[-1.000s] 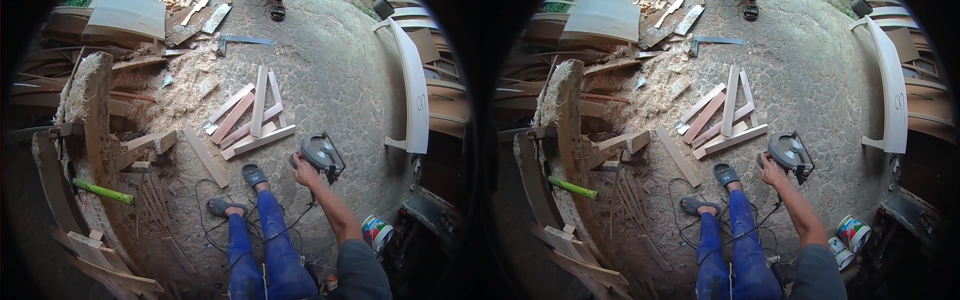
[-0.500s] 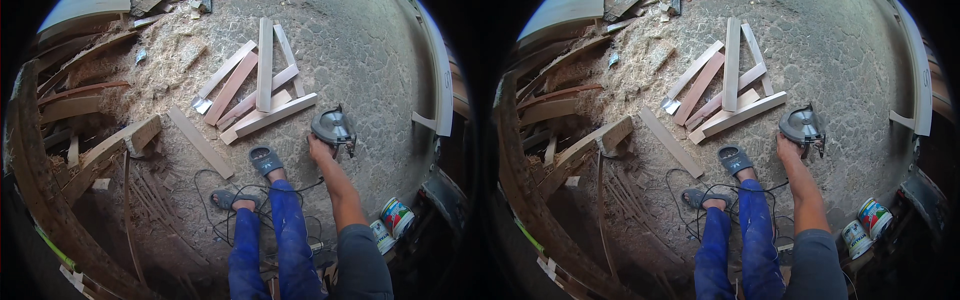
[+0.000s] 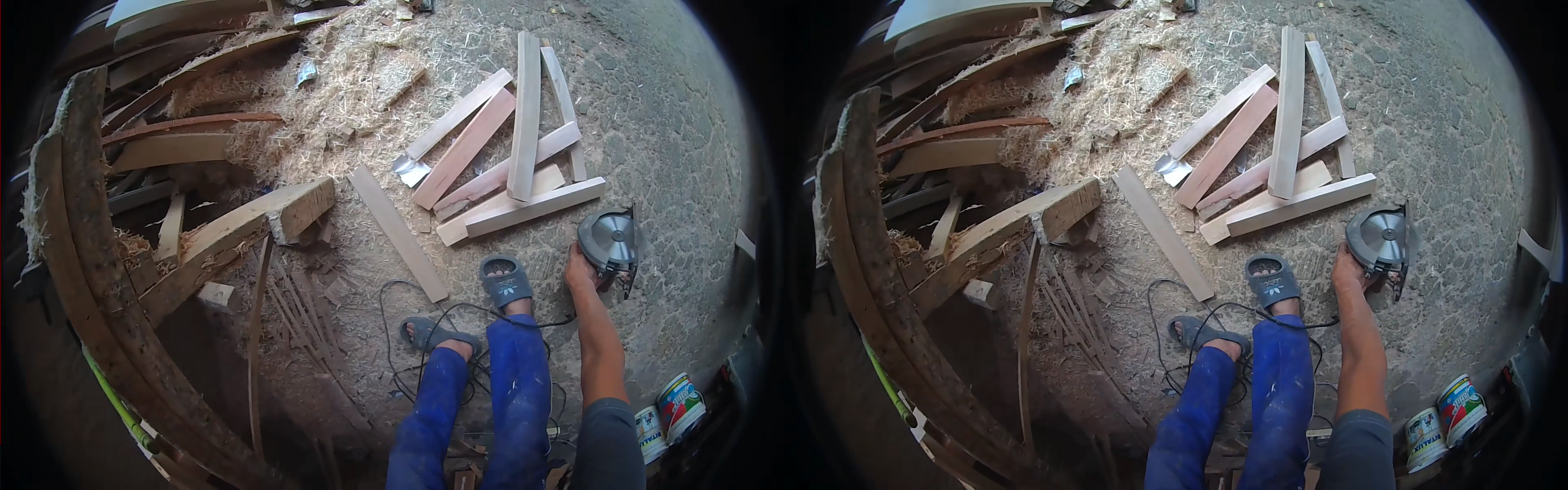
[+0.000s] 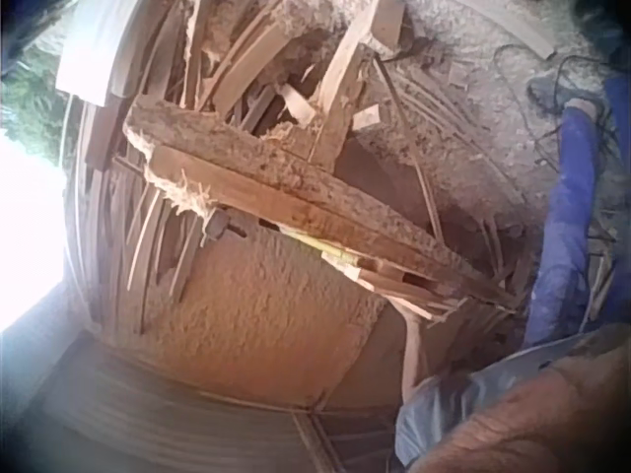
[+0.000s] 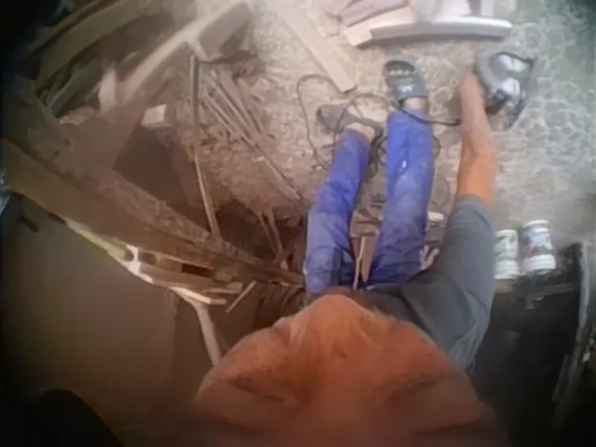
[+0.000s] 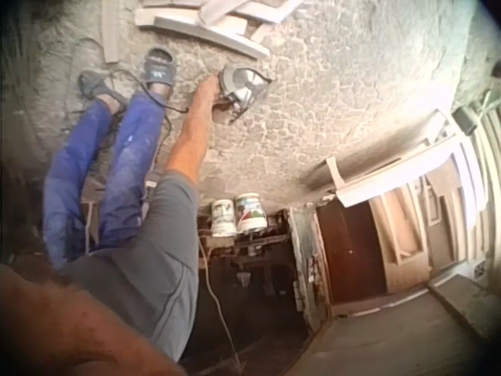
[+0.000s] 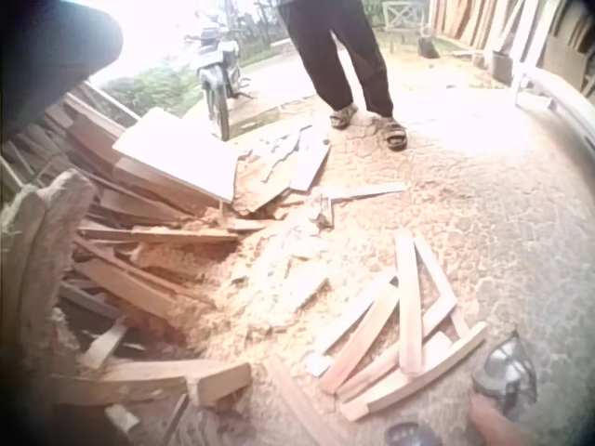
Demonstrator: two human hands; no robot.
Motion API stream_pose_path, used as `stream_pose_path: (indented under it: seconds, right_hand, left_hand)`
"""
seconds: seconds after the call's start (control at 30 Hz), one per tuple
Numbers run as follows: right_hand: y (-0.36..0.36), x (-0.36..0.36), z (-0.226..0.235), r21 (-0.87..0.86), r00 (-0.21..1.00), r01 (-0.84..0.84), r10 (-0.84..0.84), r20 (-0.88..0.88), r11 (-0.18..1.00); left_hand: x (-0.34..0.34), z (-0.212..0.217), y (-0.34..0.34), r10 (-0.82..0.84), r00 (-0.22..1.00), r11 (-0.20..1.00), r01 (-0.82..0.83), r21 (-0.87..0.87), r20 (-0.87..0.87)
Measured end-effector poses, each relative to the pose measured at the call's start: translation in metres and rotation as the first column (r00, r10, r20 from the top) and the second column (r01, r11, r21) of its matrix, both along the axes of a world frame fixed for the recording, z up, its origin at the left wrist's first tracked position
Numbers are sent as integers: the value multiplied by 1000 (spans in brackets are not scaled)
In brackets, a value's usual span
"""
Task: The person assembles a wooden frame by placing planks, hammering nails, and using a circular saw to trim edges. They repeatedly adjust the planks and hammer them into place while another person stands nearby.
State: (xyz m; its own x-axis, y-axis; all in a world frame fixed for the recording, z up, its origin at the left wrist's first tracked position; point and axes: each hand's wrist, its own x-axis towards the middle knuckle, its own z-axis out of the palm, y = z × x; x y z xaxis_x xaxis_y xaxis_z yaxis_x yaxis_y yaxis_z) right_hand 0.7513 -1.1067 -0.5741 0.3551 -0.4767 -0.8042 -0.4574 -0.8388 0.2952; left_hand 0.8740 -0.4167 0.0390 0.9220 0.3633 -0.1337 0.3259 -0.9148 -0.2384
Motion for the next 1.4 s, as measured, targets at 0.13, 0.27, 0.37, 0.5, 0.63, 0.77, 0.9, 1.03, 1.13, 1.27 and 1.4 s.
stream_pose_path:
  seconds: [0.13, 0.27, 0.37, 0.5, 0.63, 0.77, 0.9, 1.03, 1.13, 1.27, 1.4]
  right_hand:
    - [15, 10, 12, 5, 989, -25, 24, 149, 1000]
    - [66, -26, 66, 103, 894, -255, 194, 403, 961]
    - [153, -16, 167, 522, 866, -194, -105, 489, 831]
    - [268, 19, 348, 860, 867, -223, -310, 390, 459]
    - [349, 71, 545, 994, 904, 94, -424, -60, 61]
    - [399, 108, 615, 999, 893, -28, -449, 10, -34]
    - [429, 123, 632, 984, 899, 145, -401, -175, -103]
    - [423, 128, 657, 972, 937, 102, -307, -165, -212]
    - [399, 140, 694, 970, 937, 72, -318, -146, -234]
    - [396, 125, 738, 964, 993, 2, -116, -34, -266]
    - [430, 111, 774, 929, 981, -160, 54, 188, -334]
  left_hand:
    - [-30, 44, 25, 338, 935, 878, -269, -397, 113]
    - [0, 50, -16, 208, 977, 954, -194, -227, 38]
    - [-16, 67, -4, 205, 979, 961, -198, -194, 17]
    - [-50, 58, 34, 192, 979, 966, -177, -186, 69]
    - [-48, 61, 27, 233, 966, 952, -204, -230, 108]
    - [-35, 47, 20, 193, 958, 945, -123, -303, 212]
    - [-39, 49, 16, 235, 934, 931, -137, -339, 268]
    - [-62, 77, -3, 392, 855, 870, -226, -437, 340]
    - [-79, 131, -37, 481, 826, 788, -259, -558, 295]
    - [-166, 150, -70, 755, 489, 571, -162, -805, 437]
    - [-238, 104, -86, 957, -5, 291, -4, -957, 291]
